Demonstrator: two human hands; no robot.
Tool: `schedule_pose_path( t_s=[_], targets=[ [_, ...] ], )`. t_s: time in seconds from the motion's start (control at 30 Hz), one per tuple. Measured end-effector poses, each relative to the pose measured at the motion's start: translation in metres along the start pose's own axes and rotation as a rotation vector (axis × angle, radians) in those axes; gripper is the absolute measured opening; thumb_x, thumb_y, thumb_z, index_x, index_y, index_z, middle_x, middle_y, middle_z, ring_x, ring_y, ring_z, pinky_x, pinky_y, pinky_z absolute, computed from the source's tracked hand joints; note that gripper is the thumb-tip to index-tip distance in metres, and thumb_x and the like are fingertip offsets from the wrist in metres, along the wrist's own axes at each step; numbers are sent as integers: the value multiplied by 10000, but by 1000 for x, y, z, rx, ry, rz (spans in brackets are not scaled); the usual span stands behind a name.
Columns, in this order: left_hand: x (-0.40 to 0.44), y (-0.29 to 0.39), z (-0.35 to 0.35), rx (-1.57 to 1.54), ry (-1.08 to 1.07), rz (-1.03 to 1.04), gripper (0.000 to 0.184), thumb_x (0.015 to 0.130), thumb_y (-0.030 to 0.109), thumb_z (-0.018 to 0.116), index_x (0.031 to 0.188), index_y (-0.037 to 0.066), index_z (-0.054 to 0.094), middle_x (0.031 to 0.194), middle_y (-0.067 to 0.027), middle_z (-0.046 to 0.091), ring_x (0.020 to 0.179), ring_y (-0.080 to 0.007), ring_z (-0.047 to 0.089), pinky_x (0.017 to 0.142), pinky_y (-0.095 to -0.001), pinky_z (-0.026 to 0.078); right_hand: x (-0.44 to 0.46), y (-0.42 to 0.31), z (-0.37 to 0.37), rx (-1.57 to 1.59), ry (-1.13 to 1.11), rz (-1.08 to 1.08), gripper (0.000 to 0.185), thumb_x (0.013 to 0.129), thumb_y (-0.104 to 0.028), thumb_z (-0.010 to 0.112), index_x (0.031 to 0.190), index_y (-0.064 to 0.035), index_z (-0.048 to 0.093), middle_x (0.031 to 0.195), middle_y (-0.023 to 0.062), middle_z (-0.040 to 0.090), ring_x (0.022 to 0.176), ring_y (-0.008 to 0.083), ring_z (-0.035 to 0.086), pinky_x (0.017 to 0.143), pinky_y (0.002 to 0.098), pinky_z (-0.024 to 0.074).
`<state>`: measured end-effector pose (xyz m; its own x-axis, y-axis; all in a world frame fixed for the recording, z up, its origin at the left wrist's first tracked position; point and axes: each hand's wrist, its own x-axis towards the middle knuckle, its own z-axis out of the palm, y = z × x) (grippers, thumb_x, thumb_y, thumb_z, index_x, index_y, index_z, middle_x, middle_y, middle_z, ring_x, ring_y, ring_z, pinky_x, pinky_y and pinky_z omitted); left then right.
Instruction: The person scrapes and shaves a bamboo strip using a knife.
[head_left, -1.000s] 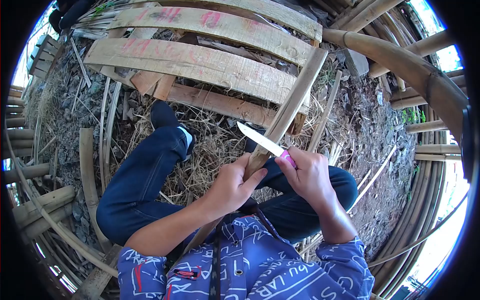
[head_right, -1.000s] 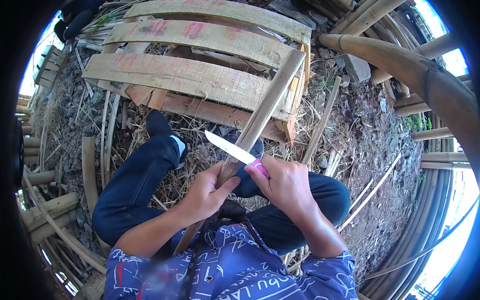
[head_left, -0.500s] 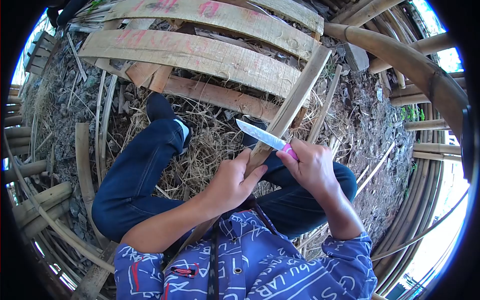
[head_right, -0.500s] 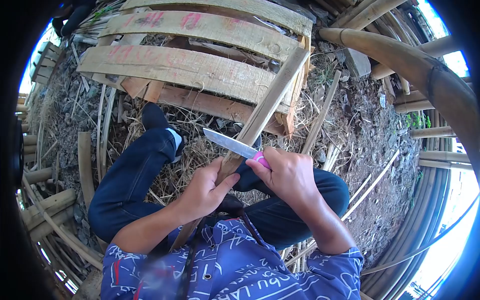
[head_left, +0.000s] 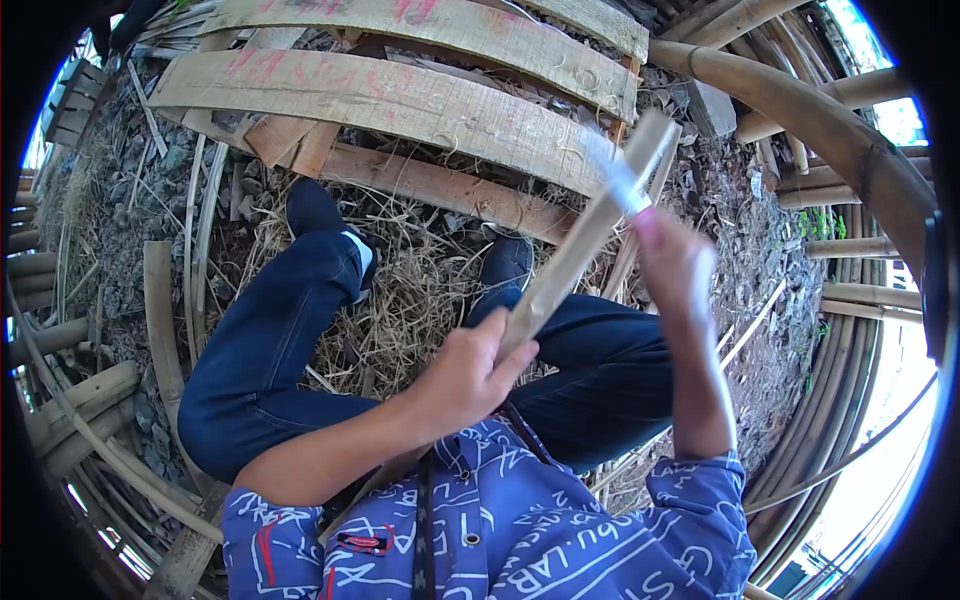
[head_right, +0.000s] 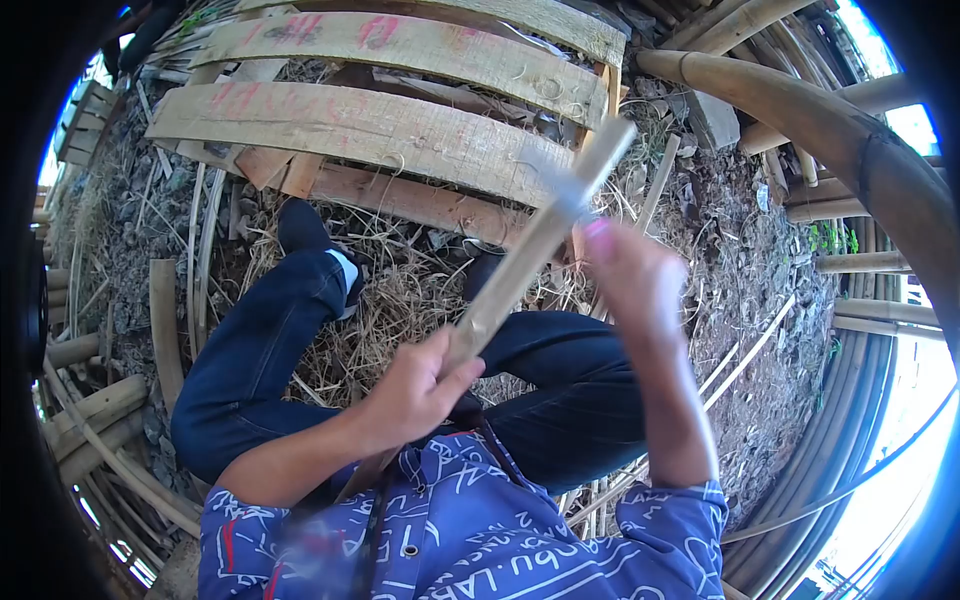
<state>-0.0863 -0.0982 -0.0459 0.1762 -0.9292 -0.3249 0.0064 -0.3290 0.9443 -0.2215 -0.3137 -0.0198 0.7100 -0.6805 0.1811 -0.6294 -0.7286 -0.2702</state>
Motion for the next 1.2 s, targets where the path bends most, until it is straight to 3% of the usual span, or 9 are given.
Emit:
schedule_pose_path(
  t_s=[0.03,0.43,0.5,0.57,0.63,0.77,0.8,1.03,1.2],
  targets=[
    [-3,-1,2,-3,-48,-31,258,927,177,577,1045,-47,529,614,-49,525,550,-46,438,478,-257,368,10,17,-5,-67,28,66,389,898,-380,598,670,-68,553,533,111,529,458,290,531,441,379,404],
    [7,1,-1,-54,-15,-17,204,926,156,574,1015,-23,533,556,15,459,495,-30,401,429,-252,328,34,30,-11,-56,67,-7,371,922,-381,557,734,-61,567,565,139,541,518,335,562,481,406,415],
    [8,3,-2,-26,-18,-35,250,930,178,569,827,-19,454,517,-130,486,439,-141,478,433,-336,358,33,32,-9,-63,59,-5,368,923,-379,557,734,-63,566,566,138,542,520,336,565,483,408,418],
    [9,2,0,-41,-9,-20,245,929,177,570,831,-18,457,519,-126,484,441,-138,471,434,-334,358,35,33,-7,-54,84,-17,368,921,-378,560,732,-62,564,566,139,542,522,338,566,478,407,416],
    [5,-2,2,-55,1,-9,240,929,176,570,836,-17,461,521,-123,483,442,-134,465,436,-332,359,40,42,-6,-78,102,-43,376,925,-379,551,731,-58,566,562,139,537,499,324,550,472,401,413],
    [-8,-15,1,-14,4,0,209,927,177,573,971,-16,507,575,-38,471,517,-72,431,466,-285,358,48,121,-31,-193,215,334,489,971,-418,471,697,-26,577,516,93,477,464,186,442,471,373,351],
    [-10,-14,-2,-38,-24,-80,247,926,170,570,1087,-15,541,627,29,466,585,-25,412,497,-245,357,45,119,-30,-212,355,113,506,979,-448,432,683,-77,606,488,56,499,411,168,459,415,358,353],
    [-11,-8,-16,-202,-93,-192,253,943,193,549,1109,5,525,605,48,470,461,-24,431,416,-208,362,23,86,-27,153,255,272,466,966,-390,496,679,-35,589,477,25,420,431,115,396,429,327,296],
    [-12,-13,-17,-172,-70,-165,257,956,202,526,1123,8,498,576,43,459,426,-31,454,386,-197,366,16,47,-34,346,179,121,351,955,-263,514,722,-31,638,490,0,461,427,92,400,407,292,298]
  ],
)
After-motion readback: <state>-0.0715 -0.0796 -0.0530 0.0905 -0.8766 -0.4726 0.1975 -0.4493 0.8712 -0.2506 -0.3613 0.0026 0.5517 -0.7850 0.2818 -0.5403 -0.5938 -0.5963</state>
